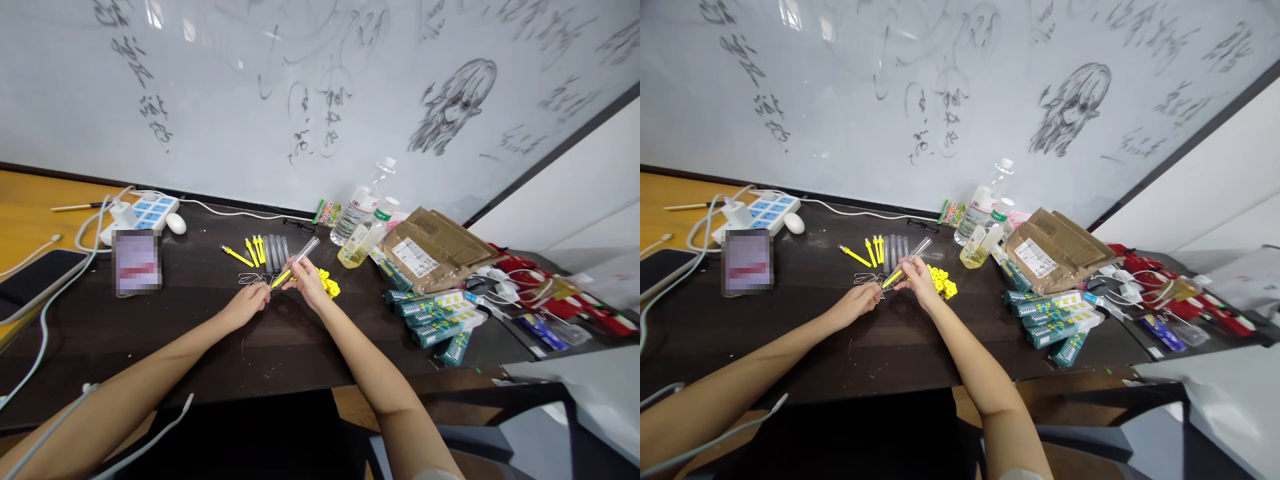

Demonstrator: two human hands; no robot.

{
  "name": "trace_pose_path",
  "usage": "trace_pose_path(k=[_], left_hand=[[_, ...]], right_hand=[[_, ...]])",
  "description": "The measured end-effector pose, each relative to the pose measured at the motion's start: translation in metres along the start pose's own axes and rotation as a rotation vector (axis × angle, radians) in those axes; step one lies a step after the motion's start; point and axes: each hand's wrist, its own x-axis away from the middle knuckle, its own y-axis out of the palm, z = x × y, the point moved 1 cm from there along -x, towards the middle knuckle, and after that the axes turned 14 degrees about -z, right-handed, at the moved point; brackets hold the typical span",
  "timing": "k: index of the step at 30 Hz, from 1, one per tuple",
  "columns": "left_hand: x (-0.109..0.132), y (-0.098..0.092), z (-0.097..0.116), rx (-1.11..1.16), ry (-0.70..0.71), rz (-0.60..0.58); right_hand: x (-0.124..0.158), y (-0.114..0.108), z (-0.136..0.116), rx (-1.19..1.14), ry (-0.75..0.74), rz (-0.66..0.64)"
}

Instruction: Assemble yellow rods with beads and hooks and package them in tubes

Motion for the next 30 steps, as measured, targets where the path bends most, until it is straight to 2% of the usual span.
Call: trace_pose_path(k=[12,18,24,30], left_hand=[[-0.0009,0.0015,0.0023,0.163,0.016,-0.069],[0.0013,0.0011,0.004,0.135,0.076,-0.104],[0.0039,0.0019,0.0017,0.122,0.093,-0.196],[0.005,-0.0007,0.005,0.136,0.176,-0.25]], right_hand=[[0.0023,0.0063,-0.0015,0.091,-0.021,-0.044],[0.0018,0.0028,-0.004,0.119,-0.077,-0.001],[0.003,0.0053,-0.0059,0.107,-0.004,-0.053],[0.004,0.0092,-0.0032,0.116,0.048,-0.097]])
